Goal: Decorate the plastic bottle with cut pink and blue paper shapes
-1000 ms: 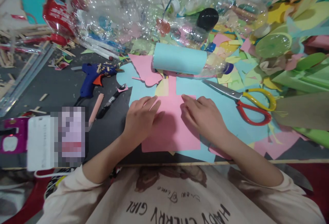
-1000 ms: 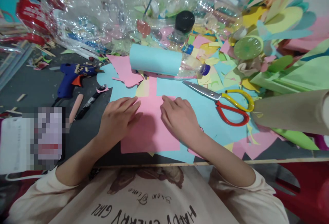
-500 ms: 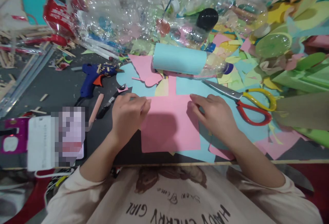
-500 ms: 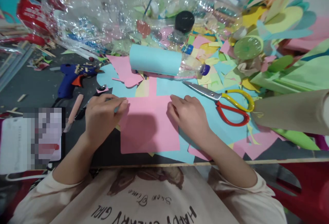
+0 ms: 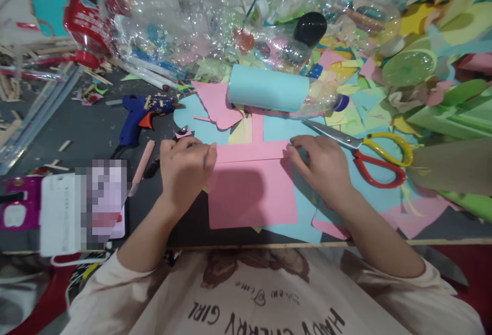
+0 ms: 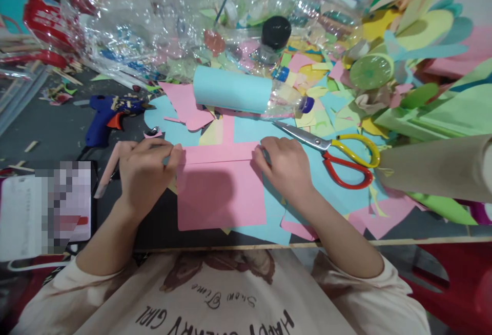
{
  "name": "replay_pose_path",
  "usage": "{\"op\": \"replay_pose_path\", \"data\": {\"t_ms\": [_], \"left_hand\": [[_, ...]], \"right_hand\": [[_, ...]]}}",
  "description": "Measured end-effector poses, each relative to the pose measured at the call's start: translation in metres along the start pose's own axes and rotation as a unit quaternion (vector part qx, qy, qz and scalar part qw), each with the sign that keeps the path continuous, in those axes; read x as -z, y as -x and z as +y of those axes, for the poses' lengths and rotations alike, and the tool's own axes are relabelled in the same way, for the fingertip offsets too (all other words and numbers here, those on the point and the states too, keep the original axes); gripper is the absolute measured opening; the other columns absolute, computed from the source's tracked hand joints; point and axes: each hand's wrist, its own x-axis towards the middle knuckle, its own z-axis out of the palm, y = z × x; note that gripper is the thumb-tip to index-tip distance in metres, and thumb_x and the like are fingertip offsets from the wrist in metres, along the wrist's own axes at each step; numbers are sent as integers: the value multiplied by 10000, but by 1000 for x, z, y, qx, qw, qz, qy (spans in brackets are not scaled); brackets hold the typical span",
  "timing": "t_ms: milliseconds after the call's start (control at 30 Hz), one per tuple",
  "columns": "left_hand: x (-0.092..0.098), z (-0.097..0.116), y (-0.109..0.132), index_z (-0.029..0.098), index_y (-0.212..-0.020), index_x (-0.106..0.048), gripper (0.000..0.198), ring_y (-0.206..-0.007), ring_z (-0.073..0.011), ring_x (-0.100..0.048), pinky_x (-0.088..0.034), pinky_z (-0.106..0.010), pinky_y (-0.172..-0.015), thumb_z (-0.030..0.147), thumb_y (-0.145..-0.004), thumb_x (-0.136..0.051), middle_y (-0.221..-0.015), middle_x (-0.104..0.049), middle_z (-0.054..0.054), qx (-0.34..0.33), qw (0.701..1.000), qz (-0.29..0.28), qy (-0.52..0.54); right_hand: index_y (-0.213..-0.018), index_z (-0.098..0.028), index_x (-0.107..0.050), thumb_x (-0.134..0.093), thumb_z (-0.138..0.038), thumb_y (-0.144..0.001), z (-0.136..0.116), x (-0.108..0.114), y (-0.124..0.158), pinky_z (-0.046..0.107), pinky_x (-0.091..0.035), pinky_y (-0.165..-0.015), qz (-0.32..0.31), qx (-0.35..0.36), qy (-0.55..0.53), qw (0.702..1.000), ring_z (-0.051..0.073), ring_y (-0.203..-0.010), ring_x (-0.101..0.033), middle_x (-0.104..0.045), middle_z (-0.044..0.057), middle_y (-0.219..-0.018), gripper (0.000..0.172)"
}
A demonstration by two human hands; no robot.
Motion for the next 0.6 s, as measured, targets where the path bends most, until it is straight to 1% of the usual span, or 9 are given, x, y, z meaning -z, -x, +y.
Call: {"op": "replay_pose_path", "data": {"t_ms": [33, 100, 167, 267, 400, 500, 600], "left_hand": [[0, 0, 0, 198, -558, -577, 410, -767, -250, -666, -301, -403, -687, 275, -930, -423, -659, -694, -75, -2, 1000, -3, -2], [1, 1, 1, 199, -563, -562, 416, -685, -232, -638, -301, -390, -666, 281, -938, -402, -644, -683, -67, -12, 1000, -13, -16], [2, 1, 2, 204, -556, -540, 424, -572, -206, -576, -302, -374, -638, 278, -943, -384, -577, -641, -50, -27, 999, -20, -37], [2, 2, 3, 207, -555, -528, 432, -485, -182, -495, -299, -356, -604, 269, -950, -365, -507, -582, -31, -49, 997, -18, -65], [2, 4, 3, 193, -608, -565, 410, -489, -184, -496, -288, -354, -583, 243, -954, -350, -531, -600, -38, -80, 991, -20, -104], [1, 6, 3, 179, -670, -602, 370, -522, -192, -537, -306, -357, -603, 228, -952, -366, -574, -640, -42, -81, 992, -11, -100], [2, 6, 3, 178, -704, -620, 348, -523, -190, -541, -307, -360, -614, 231, -948, -376, -590, -659, -41, -67, 994, -20, -82]], "right_hand": [[-887, -179, -632, -459, -318, -923, 0, -3, 0, 341, -400, -632, 8, 9, -7, 1000, 232, -683, -589, -682, 76, -761, 225], [-1027, -170, -611, -469, -331, -929, -1, -9, 1, 359, -437, -684, 21, 30, -16, 999, 253, -800, -620, -696, 109, -944, 236], [-1064, -174, -602, -473, -323, -930, -1, -15, 1, 374, -454, -711, 26, 47, -12, 998, 261, -844, -622, -675, 124, -1003, 239], [-1008, -180, -609, -481, -322, -923, 0, -19, 0, 385, -458, -688, 20, 58, -8, 998, 263, -815, -609, -641, 123, -963, 209], [-959, -181, -596, -502, -310, -908, 2, -20, -2, 385, -459, -669, 21, 59, -39, 997, 267, -821, -598, -608, 119, -933, 167], [-933, -194, -576, -524, -293, -893, 5, -21, -4, 380, -465, -692, 16, 49, -100, 994, 256, -841, -586, -591, 103, -914, 119], [-860, -209, -551, -498, -234, -894, 6, -19, -6, 354, -443, -673, -1, 25, -180, 983, 226, -806, -572, -589, 73, -861, 67]]}}
